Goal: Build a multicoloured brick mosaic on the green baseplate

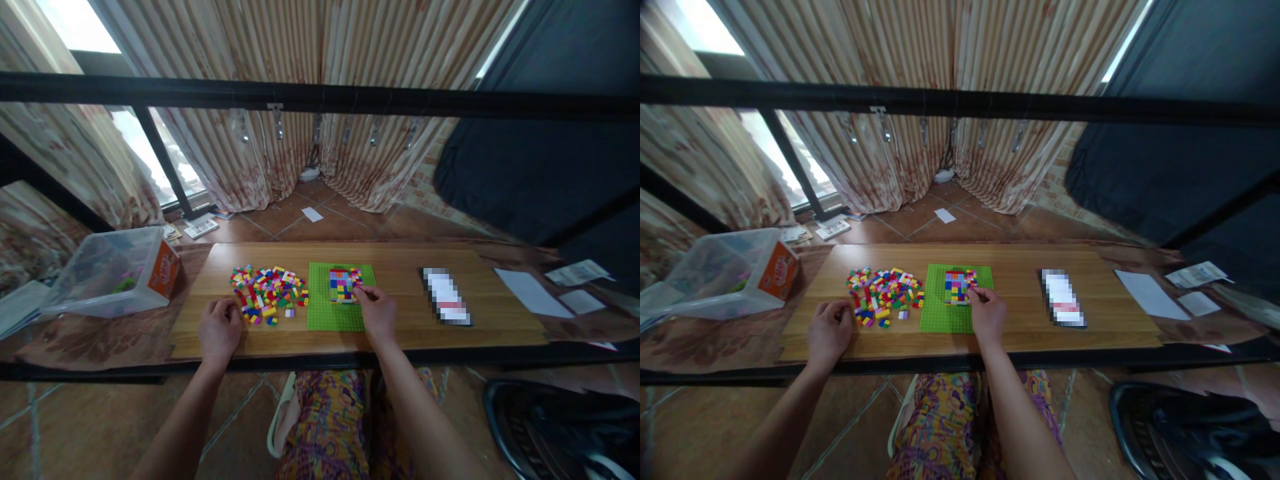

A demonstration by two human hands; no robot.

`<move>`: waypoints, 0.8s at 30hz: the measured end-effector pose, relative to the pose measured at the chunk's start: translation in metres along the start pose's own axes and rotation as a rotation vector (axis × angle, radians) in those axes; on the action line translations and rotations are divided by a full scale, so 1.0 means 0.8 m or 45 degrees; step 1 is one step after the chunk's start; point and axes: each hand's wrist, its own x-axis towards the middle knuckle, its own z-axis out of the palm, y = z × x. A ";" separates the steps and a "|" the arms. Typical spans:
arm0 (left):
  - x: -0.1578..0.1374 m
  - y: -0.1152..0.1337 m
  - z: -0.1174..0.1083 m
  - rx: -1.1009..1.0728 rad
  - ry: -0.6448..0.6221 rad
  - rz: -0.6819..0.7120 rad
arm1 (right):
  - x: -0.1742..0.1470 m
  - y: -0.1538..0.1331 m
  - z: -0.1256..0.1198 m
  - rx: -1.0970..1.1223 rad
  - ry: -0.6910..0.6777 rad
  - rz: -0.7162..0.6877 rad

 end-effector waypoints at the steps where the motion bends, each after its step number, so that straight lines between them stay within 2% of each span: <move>1: 0.000 0.000 0.000 -0.002 -0.002 -0.006 | 0.000 0.001 0.002 0.002 0.010 0.002; 6: 0.000 -0.001 0.001 0.010 -0.004 -0.016 | 0.001 0.002 0.005 -0.004 0.016 0.032; 14: 0.000 -0.001 0.001 0.016 -0.010 0.007 | 0.002 0.001 -0.005 -0.157 -0.069 -0.028; 24: -0.001 -0.003 0.002 0.017 0.017 0.032 | 0.005 -0.001 -0.005 -0.128 -0.080 0.007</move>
